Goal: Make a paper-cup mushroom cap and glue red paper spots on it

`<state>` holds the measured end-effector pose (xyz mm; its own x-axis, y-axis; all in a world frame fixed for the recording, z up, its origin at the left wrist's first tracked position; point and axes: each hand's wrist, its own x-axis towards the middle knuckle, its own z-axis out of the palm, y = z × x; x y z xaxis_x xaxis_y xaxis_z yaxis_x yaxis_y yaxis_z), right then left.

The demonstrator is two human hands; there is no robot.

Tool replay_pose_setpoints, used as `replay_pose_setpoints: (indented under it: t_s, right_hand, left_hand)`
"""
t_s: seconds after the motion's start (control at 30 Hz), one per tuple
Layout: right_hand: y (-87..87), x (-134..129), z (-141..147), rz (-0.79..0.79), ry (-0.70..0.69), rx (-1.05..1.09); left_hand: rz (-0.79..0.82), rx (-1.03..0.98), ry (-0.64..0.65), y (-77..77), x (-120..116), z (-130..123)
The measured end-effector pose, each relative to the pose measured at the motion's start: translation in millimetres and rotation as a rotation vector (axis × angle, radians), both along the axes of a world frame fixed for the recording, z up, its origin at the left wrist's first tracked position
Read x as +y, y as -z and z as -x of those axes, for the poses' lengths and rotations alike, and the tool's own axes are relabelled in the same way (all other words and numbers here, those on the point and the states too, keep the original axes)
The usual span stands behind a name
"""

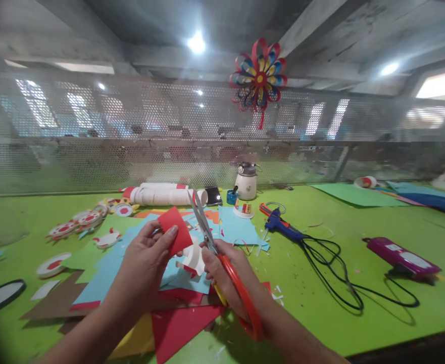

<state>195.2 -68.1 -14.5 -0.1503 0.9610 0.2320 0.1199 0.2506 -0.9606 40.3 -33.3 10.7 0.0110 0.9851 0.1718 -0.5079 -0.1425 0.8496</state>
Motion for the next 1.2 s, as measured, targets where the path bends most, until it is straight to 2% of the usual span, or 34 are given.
replay_pose_setpoints:
  t_s: [0.17, 0.37, 0.7, 0.93, 1.2]
  right_hand:
    - [-1.5, -3, -1, -0.070, -0.020, -0.142]
    - [-11.6, -12, 2, -0.159, -0.030, -0.220]
    - [-17.0, -19, 5, -0.180, 0.002, -0.333]
    - [-17.1, -20, 8, -0.212, -0.004, -0.265]
    - [-14.8, -18, 7, -0.200, 0.005, -0.330]
  left_hand:
    - [-0.064, -0.050, -0.032, -8.0, 1, 7]
    - [-0.057, -0.122, -0.107, -19.1, 2, 11]
    - [-0.074, -0.122, -0.133, -15.2, 6, 11]
    - [-0.055, -0.096, -0.143, -16.1, 5, 9]
    - [-0.079, -0.075, -0.129, -12.6, 5, 8]
